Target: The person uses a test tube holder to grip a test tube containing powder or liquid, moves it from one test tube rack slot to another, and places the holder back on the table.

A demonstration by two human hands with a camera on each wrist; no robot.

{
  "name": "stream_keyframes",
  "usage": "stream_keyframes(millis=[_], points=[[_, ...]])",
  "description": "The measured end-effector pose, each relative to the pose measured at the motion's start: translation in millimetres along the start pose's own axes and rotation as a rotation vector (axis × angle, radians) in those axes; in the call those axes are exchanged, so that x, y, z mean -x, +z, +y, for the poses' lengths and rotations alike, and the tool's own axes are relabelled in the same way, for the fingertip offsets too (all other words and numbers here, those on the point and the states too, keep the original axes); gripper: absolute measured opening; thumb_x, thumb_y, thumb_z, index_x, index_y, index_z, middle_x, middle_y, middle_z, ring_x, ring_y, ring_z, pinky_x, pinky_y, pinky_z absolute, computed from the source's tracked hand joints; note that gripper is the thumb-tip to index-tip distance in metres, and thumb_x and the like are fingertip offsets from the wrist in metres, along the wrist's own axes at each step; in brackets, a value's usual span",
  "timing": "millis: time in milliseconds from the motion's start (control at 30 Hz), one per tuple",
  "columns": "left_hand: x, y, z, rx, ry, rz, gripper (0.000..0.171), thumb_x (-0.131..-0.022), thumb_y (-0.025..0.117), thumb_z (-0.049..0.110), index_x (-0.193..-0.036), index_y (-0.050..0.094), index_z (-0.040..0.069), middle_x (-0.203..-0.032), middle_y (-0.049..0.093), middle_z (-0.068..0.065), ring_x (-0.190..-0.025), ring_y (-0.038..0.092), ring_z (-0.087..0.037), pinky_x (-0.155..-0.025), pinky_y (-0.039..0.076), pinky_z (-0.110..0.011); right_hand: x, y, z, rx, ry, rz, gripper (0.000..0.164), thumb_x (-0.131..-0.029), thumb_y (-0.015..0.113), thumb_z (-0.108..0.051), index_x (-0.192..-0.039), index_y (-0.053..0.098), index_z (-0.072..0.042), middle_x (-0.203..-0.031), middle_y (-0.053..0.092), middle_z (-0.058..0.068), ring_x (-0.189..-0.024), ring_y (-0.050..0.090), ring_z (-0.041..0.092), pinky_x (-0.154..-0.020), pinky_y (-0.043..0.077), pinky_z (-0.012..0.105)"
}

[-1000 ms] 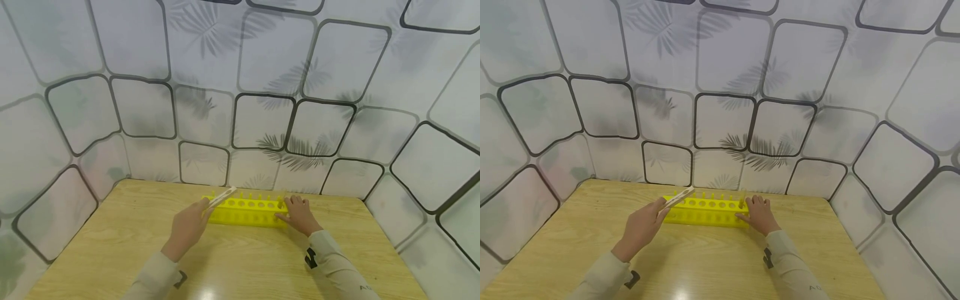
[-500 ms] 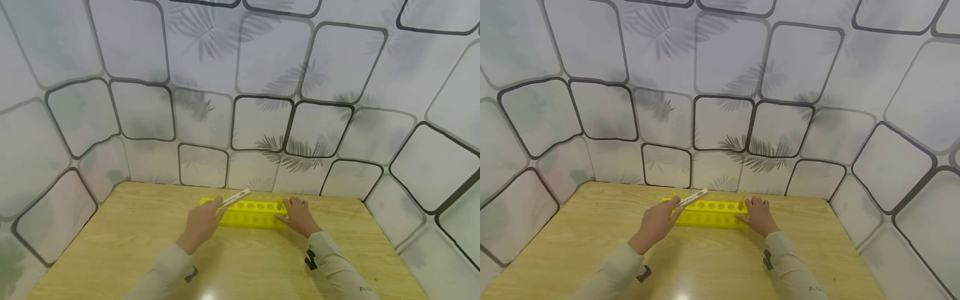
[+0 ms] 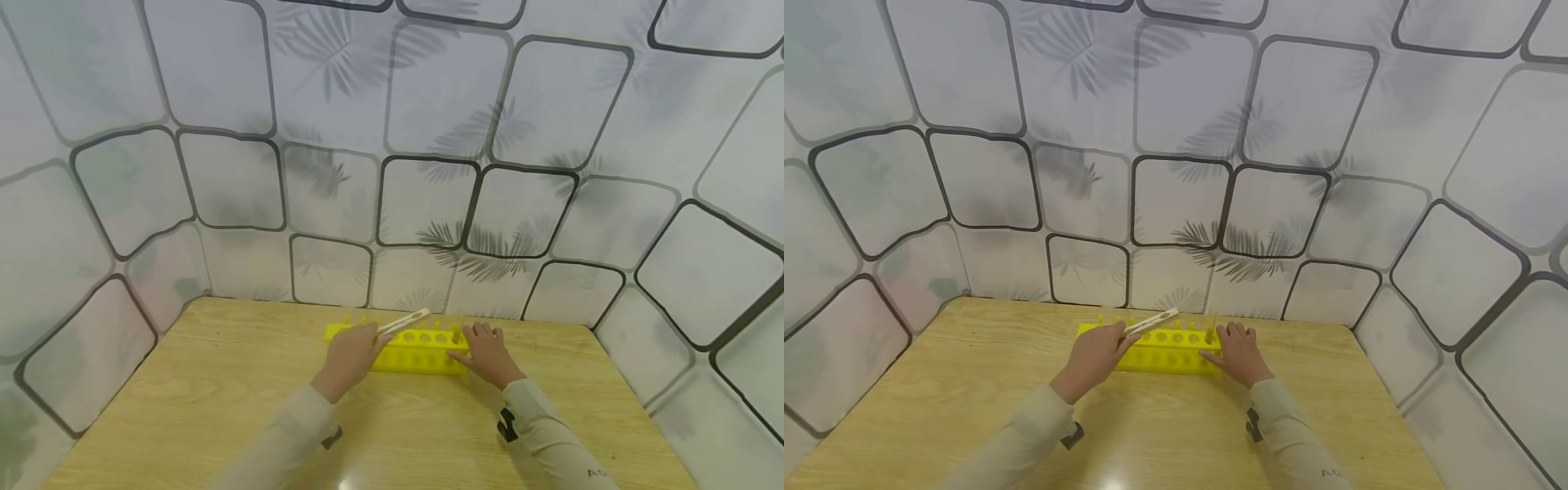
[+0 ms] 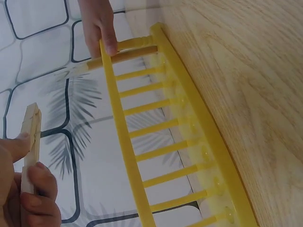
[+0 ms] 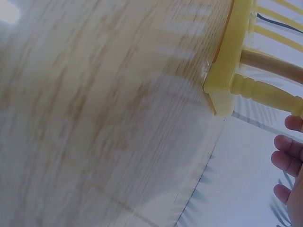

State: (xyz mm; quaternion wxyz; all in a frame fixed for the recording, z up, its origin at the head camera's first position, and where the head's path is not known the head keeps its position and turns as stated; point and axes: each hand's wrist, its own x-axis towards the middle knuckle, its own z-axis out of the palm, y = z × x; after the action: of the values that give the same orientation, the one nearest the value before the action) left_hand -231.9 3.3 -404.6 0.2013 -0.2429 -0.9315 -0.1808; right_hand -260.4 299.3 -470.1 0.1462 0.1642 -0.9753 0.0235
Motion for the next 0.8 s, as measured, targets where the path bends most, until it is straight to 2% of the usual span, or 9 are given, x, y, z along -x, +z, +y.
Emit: stream_keyframes(millis=[233,467,633,800], points=[[-9.2,-1.3,5.4,0.010,0.019,-0.016,0.037,-0.095,0.052,0.040,-0.070,0.042,0.014,-0.052,0.025,0.008,-0.044,0.019,-0.007,-0.040,0.014,-0.018,0,-2,-1,-0.004,0.000,-0.004,0.044,-0.083,0.063,-0.052,-0.094,0.048,-0.012,-0.081,0.038,0.004,-0.074,0.035,0.021,-0.068,0.022,0.038],[-15.6,-6.2,9.0,0.022,0.015,-0.009,0.038,-0.094,0.053,0.039,-0.067,0.046,0.013,-0.051,0.027,0.007,-0.042,0.021,-0.006,-0.039,0.016,-0.018,0,-2,-2,-0.016,0.004,-0.008,0.043,-0.083,0.064,-0.052,-0.094,0.049,-0.013,-0.081,0.038,0.003,-0.074,0.034,0.021,-0.069,0.023,0.039],[-19.2,-9.5,11.4,0.003,0.007,-0.034,0.043,-0.095,0.051,0.040,-0.061,0.046,0.014,-0.049,0.027,0.007,-0.042,0.021,-0.007,-0.039,0.018,-0.018,0,-3,-2,-0.028,0.005,-0.011,0.043,-0.083,0.064,-0.051,-0.094,0.049,-0.013,-0.081,0.038,0.003,-0.074,0.034,0.020,-0.069,0.022,0.038],[-23.2,-8.1,13.7,0.002,0.008,-0.053,0.042,-0.095,0.051,0.041,-0.062,0.046,0.015,-0.049,0.026,0.008,-0.042,0.020,-0.006,-0.038,0.017,-0.018,0,-3,-1,-0.011,0.000,-0.009,0.043,-0.084,0.063,-0.052,-0.094,0.049,-0.013,-0.081,0.038,0.003,-0.073,0.033,0.019,-0.069,0.022,0.038]])
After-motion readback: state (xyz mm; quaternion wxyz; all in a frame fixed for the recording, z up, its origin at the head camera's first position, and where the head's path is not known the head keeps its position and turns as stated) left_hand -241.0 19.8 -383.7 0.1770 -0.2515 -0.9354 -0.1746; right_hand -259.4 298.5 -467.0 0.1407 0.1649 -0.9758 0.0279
